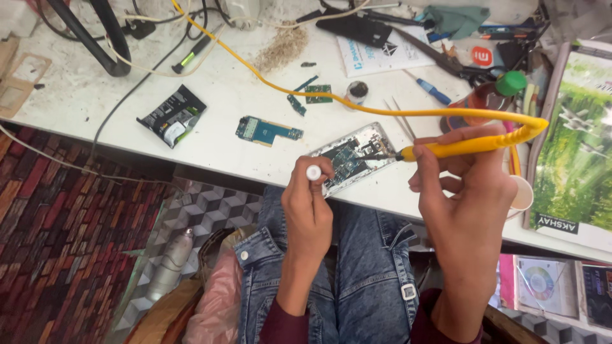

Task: The person uses a hot air gun to heat a circuit board while holding a small white bottle. They repeatedly apply heat to different areas of the board and occasionally dip the bottle's tip into a small container on the table.

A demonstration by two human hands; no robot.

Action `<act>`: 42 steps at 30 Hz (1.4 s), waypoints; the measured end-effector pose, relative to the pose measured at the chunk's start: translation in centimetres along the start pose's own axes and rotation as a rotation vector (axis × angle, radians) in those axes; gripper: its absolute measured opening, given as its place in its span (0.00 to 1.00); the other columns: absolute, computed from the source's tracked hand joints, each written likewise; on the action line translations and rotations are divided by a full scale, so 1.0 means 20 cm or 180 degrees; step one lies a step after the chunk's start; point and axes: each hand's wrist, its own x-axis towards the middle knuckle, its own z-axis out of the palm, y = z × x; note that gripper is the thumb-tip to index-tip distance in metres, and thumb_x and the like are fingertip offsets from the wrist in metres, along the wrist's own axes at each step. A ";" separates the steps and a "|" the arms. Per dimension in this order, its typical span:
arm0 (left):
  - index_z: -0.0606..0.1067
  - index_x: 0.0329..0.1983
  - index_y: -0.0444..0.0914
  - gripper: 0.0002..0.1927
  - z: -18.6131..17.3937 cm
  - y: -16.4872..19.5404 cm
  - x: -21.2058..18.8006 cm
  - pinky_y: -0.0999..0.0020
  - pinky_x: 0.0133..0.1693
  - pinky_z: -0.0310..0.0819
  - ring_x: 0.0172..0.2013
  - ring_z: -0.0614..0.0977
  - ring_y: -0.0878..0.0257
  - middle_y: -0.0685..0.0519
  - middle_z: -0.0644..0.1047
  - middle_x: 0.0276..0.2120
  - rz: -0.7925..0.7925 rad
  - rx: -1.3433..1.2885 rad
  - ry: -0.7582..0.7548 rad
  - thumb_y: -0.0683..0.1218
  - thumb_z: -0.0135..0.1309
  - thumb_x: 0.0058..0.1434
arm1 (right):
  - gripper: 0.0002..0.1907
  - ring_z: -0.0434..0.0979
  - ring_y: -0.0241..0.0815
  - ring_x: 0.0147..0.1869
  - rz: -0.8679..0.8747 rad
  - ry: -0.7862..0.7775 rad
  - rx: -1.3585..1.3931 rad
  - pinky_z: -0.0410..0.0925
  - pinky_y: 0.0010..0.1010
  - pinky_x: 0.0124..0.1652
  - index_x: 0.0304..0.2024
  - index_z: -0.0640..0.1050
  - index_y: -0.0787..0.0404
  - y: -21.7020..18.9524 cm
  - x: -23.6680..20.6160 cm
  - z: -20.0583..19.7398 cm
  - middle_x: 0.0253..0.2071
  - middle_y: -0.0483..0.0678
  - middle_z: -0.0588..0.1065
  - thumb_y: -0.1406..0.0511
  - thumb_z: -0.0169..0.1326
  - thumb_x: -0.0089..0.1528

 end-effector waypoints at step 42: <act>0.65 0.45 0.31 0.06 0.01 -0.06 -0.01 0.69 0.49 0.75 0.42 0.80 0.60 0.45 0.75 0.38 -0.0155 -0.0317 0.0183 0.33 0.35 0.74 | 0.14 0.84 0.39 0.33 0.0224 0.0029 -0.0039 0.74 0.24 0.26 0.51 0.67 0.70 0.00 -0.02 0.02 0.43 0.55 0.81 0.73 0.57 0.67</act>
